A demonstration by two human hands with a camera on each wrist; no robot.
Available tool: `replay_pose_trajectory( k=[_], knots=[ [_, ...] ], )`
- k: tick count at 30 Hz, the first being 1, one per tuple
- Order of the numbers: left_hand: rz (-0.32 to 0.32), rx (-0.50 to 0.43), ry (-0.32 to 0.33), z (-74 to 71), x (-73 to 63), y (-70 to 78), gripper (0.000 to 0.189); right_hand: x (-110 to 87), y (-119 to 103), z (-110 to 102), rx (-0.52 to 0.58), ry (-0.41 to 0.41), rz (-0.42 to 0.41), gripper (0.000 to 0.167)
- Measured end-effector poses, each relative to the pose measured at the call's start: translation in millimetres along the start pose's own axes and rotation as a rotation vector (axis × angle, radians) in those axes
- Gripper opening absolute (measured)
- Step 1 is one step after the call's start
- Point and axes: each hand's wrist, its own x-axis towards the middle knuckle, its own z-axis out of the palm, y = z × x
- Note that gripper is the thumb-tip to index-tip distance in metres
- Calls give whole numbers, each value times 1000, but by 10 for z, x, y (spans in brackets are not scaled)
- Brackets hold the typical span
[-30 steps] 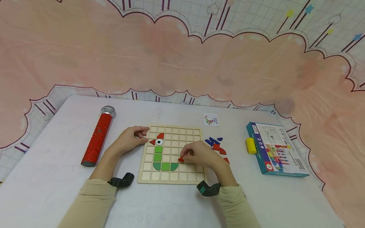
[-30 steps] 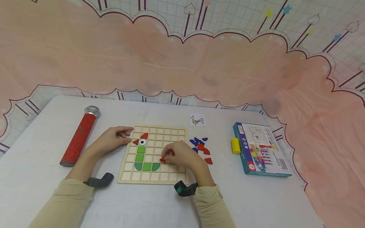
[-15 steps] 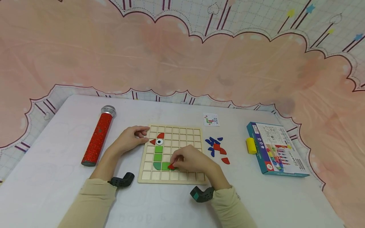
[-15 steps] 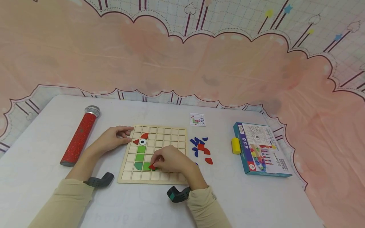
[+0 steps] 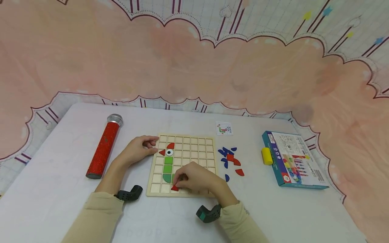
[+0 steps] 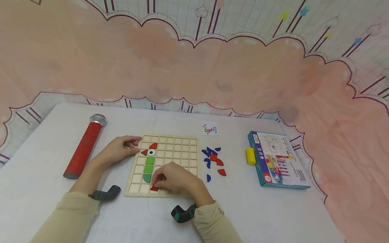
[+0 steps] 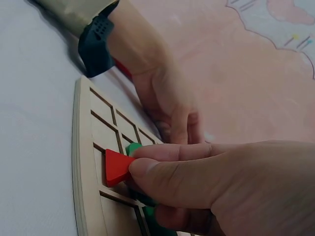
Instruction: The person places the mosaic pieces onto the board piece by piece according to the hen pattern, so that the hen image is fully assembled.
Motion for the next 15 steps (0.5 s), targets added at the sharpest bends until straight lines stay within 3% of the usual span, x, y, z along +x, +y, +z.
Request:
replay_pose_trajectory(
  k=[7, 15],
  knots=[
    [0, -5, 3, 19, -30, -26, 46, -16, -31, 55, -25, 2, 10, 6],
    [5, -6, 9, 15, -13, -12, 46, -17, -93, 57, -132, 25, -11, 5]
  ],
)
